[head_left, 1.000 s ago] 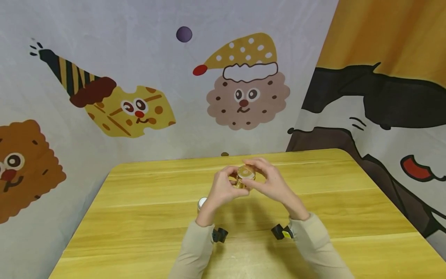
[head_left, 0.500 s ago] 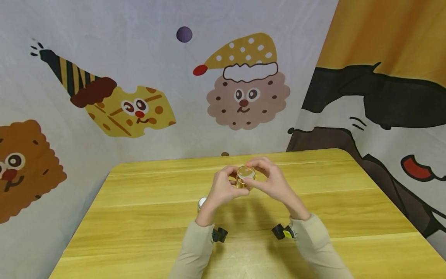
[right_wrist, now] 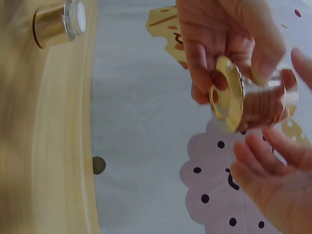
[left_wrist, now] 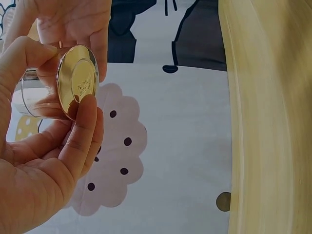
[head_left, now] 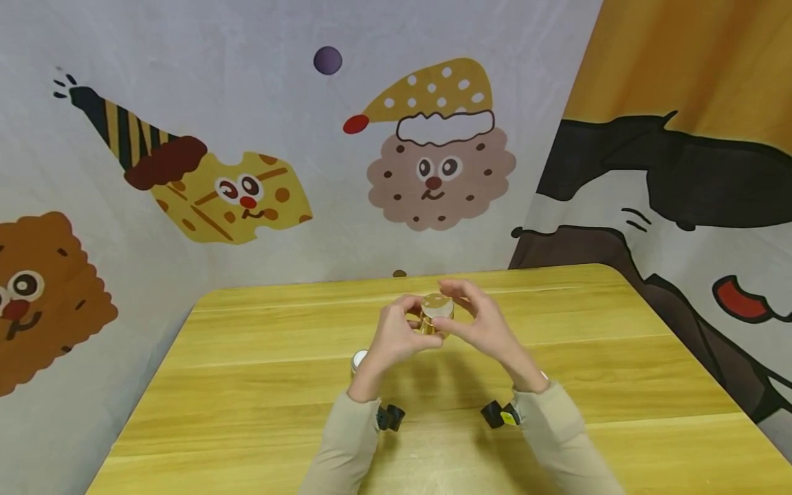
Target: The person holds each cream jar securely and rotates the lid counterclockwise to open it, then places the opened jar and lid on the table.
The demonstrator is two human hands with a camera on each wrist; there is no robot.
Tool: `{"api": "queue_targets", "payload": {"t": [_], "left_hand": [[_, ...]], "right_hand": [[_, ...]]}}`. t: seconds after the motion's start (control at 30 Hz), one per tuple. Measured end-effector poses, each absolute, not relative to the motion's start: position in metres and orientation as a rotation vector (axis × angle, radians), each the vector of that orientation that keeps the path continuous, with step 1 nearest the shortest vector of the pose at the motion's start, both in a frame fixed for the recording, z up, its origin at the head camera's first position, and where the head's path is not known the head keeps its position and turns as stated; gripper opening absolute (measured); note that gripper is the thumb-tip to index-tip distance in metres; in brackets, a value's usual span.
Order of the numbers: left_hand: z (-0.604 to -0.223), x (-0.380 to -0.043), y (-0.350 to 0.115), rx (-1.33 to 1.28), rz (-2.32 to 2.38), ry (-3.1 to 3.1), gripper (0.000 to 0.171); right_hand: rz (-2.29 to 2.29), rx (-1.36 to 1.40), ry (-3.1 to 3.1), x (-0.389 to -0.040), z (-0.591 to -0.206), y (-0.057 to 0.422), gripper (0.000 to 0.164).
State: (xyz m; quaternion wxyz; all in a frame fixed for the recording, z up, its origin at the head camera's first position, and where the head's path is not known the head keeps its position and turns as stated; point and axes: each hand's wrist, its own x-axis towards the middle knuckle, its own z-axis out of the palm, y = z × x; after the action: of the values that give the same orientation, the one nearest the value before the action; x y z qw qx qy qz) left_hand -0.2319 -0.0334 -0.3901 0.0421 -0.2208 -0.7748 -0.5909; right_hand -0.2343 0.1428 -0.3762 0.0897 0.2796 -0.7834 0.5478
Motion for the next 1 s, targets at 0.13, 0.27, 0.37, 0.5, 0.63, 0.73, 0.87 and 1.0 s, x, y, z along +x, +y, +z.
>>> {"api": "queue_targets", "payload": {"t": [0.13, 0.27, 0.37, 0.5, 0.63, 0.73, 0.87, 1.0], "left_hand": [[-0.391, -0.232, -0.034, -0.676, -1.813, -2.362, 0.045], [-0.391, -0.233, -0.034, -0.688, -1.796, -2.359, 0.044], [-0.391, -0.233, -0.035, -0.7, -1.788, -2.351, 0.043], [-0.392, -0.232, -0.035, -0.714, -1.781, -2.347, 0.043], [-0.393, -0.232, -0.035, -0.719, -1.768, -2.358, 0.043], [-0.393, -0.232, -0.034, -0.713, -1.769, -2.364, 0.044], [-0.394, -0.233, -0.034, -0.697, -1.787, -2.36, 0.044], [-0.394, -0.234, -0.034, -0.682, -1.807, -2.359, 0.044]], "right_hand": [[1.608, 0.733, -2.267, -0.231, -0.378, 0.137, 0.043], [1.592, 0.751, -2.232, -0.231, -0.38, 0.136, 0.036], [1.62, 0.816, -2.229, -0.233, -0.381, 0.139, 0.034], [1.714, 0.952, -2.231, -0.238, -0.382, 0.145, 0.033], [1.781, 1.093, -2.211, -0.242, -0.382, 0.149, 0.032], [1.797, 1.134, -2.197, -0.243, -0.382, 0.149, 0.035], [1.777, 1.016, -2.217, -0.241, -0.386, 0.146, 0.042], [1.732, 0.834, -2.224, -0.239, -0.389, 0.142, 0.044]]}}
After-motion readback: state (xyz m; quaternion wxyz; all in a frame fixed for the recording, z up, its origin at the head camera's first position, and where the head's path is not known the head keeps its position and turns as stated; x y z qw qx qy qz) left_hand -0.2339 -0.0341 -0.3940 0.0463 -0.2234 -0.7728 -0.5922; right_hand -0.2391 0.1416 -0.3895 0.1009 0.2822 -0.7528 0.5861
